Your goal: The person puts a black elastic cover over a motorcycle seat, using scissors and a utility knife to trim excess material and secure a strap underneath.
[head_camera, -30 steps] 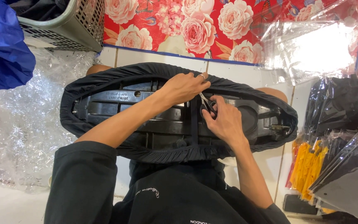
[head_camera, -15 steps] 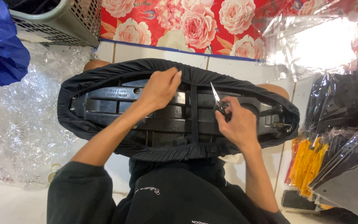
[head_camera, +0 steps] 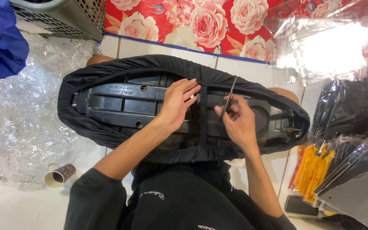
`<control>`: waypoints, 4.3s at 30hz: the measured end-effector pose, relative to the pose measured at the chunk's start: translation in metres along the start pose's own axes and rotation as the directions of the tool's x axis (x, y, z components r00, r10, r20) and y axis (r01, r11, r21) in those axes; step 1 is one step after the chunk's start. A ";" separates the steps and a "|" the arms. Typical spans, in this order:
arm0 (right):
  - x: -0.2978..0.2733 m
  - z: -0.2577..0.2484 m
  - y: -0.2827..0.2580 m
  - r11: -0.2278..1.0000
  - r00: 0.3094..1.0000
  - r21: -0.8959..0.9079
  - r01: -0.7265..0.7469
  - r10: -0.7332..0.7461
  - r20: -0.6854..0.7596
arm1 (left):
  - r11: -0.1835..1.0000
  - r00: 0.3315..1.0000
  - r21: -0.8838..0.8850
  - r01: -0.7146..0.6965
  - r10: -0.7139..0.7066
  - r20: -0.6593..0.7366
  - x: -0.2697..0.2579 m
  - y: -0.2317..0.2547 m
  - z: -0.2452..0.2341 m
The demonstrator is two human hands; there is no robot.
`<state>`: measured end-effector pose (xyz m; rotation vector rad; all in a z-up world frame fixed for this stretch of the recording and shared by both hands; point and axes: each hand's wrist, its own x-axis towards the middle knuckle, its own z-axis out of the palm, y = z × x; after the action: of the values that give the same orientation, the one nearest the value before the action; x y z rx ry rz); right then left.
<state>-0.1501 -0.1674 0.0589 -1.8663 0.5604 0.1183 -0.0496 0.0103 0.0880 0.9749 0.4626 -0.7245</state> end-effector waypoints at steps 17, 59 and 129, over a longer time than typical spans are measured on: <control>-0.023 0.019 -0.025 0.975 0.993 0.210 0.075 -0.053 -0.110 | 0.945 0.912 0.040 -0.325 0.302 0.277 0.041 -0.061 -0.050; -0.011 -0.024 0.016 0.502 0.613 -0.563 0.656 -0.790 0.010 | 0.887 0.878 0.033 -0.460 0.449 0.169 0.029 -0.074 -0.032; -0.007 -0.028 0.031 0.037 0.582 -0.893 0.449 -0.770 0.260 | 0.929 0.919 0.009 -0.369 0.363 0.154 0.029 -0.077 -0.033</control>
<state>-0.1749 -0.1987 0.0451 -3.1521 -0.3863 -0.6332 -0.0874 0.0012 0.0090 0.9997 0.1264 -0.4628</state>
